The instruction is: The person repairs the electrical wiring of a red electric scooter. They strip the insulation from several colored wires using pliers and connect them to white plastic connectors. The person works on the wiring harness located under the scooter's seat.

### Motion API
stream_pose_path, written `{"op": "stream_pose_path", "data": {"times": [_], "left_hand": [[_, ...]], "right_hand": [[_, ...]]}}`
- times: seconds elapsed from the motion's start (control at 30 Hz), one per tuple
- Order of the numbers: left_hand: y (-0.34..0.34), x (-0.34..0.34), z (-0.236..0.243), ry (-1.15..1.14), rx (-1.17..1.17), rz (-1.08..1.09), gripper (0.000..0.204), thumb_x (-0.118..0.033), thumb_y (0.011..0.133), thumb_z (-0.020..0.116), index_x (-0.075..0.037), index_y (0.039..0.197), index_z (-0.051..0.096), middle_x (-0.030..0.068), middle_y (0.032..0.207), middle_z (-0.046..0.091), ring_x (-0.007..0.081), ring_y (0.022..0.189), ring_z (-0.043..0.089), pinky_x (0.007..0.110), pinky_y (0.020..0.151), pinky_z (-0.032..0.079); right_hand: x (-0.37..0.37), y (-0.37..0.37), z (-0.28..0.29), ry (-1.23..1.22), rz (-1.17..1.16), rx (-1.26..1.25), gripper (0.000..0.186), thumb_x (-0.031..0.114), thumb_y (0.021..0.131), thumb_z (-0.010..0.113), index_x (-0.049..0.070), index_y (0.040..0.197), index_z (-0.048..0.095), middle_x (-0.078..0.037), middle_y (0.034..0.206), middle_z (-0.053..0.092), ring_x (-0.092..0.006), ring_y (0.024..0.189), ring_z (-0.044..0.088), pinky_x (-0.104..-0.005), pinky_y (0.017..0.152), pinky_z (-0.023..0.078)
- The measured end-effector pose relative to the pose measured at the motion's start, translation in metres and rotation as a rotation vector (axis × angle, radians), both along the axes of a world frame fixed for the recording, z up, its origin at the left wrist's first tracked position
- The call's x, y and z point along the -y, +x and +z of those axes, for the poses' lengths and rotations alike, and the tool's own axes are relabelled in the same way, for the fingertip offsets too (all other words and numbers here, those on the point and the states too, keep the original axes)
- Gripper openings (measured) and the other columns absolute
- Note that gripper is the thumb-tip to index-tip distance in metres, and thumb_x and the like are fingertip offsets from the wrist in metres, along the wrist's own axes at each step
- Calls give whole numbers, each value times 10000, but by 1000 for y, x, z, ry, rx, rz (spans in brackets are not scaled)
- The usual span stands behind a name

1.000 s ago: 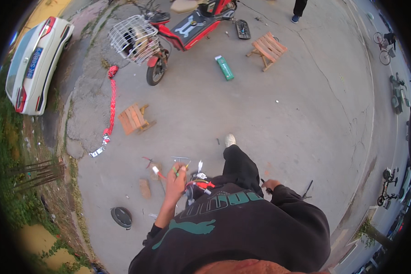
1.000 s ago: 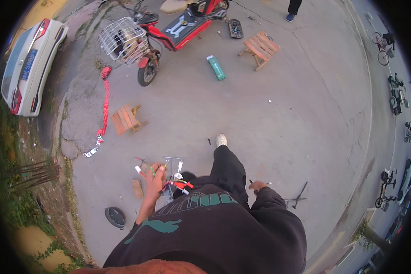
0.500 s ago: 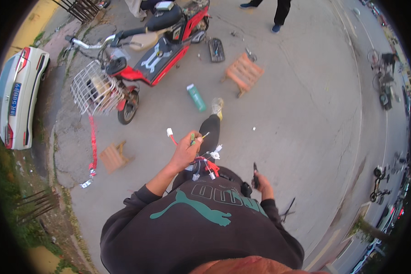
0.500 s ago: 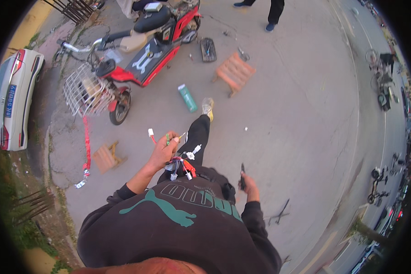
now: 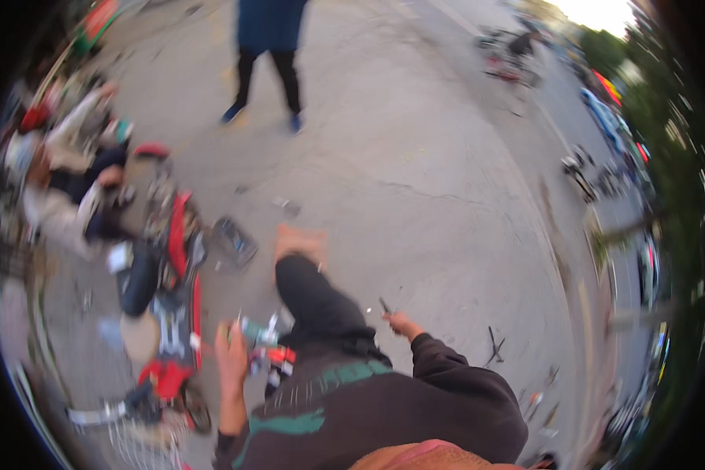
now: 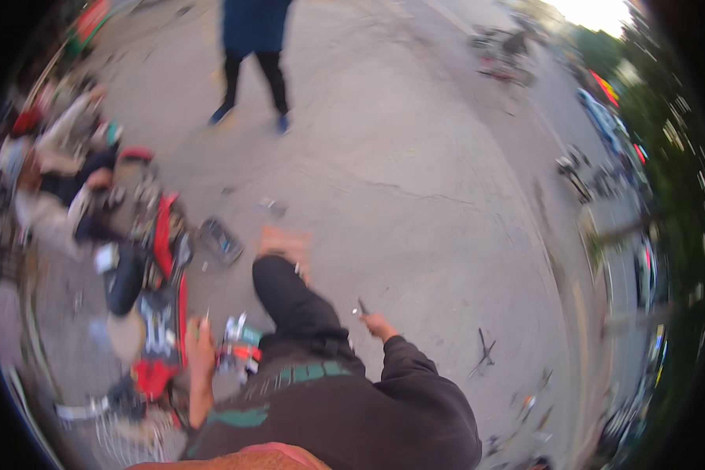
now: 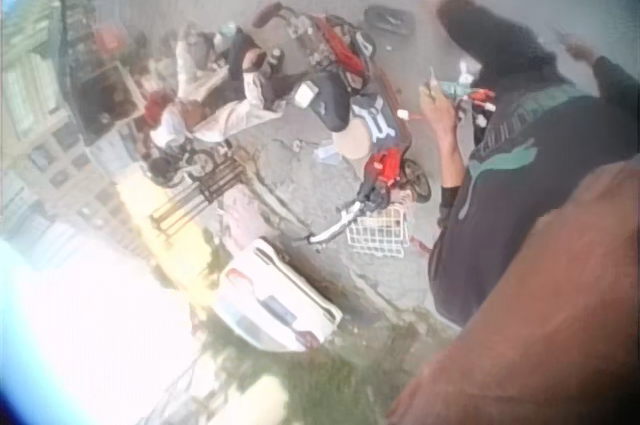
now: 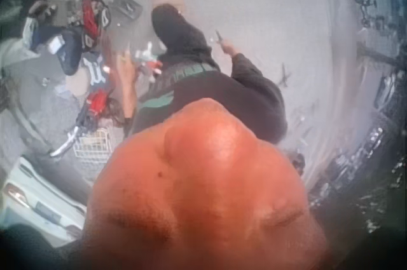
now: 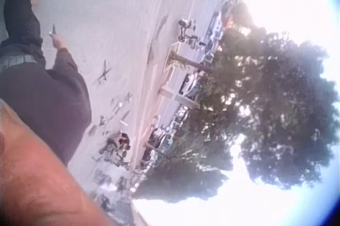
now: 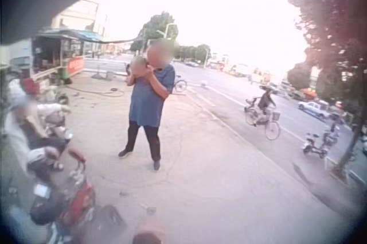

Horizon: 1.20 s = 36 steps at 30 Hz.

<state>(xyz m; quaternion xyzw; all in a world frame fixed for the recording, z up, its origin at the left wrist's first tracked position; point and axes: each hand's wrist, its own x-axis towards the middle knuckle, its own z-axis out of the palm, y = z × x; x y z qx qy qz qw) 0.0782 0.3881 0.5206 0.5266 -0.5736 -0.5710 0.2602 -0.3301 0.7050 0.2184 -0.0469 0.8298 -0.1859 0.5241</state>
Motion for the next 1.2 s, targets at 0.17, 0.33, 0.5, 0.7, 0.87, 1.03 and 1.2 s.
{"op": "stream_pose_path", "data": {"times": [0.17, 0.33, 0.5, 0.7, 0.87, 1.03, 1.2], "left_hand": [[-21, 67, 23, -161, 62, 29, 209, -192, 1041, 547, 1, 1000, 618, 33, 747, 530, 112, 716, 480, 322, 650, 405], [-14, 107, -5, -5, -127, 301, 182, -182, 1027, 530, -32, 980, 621, -98, 671, 405, 7, 592, 344, 237, 536, 260], [-22, 169, -35, 152, -250, 624, 170, -168, 1027, 520, -25, 990, 606, -119, 653, 340, -7, 532, 276, 229, 493, 200], [-82, 275, -99, 372, -1, 846, 166, -164, 1052, 514, -38, 1001, 608, -92, 689, 410, 7, 600, 342, 233, 539, 271], [-134, 324, -112, 398, 141, 808, 193, -188, 1031, 554, 1, 1014, 587, 71, 792, 620, 109, 743, 541, 334, 676, 460], [-153, 368, -173, 509, 66, 835, 178, -157, 1021, 568, 19, 1027, 595, 124, 698, 554, 156, 659, 516, 359, 633, 440], [-140, 383, -288, 565, -9, 872, 169, -147, 1006, 576, 20, 1029, 589, 103, 698, 537, 137, 672, 488, 354, 649, 446]], "right_hand": [[163, -31, 63, -53, -214, -42, 426, 459, 942, 704, 36, 970, 657, -22, 662, 520, -169, 517, 508, -384, 445, 412], [327, -67, 76, -175, 389, -523, 546, 441, 944, 688, -49, 1179, 638, -233, 1012, 714, -378, 910, 714, -482, 778, 561], [540, -28, 116, -250, 969, -496, 661, 449, 948, 666, -54, 1360, 548, -325, 1264, 656, -468, 1217, 621, -491, 1034, 481], [752, 50, 68, -506, 1590, -462, 718, 405, 972, 650, -40, 1482, 414, -314, 1230, 626, -483, 1086, 648, -538, 903, 542], [880, 136, 67, -817, 1748, -553, 710, 318, 932, 719, -5, 1487, 417, -228, 1116, 608, -406, 993, 660, -461, 764, 584], [979, 207, 17, -1050, 1822, -654, 686, 309, 911, 732, 9, 1467, 466, -206, 1190, 597, -369, 1038, 656, -440, 786, 591], [1018, 224, -50, -1309, 1787, -827, 682, 263, 862, 768, 30, 1450, 514, -194, 1266, 581, -365, 1153, 614, -422, 871, 577]]}}
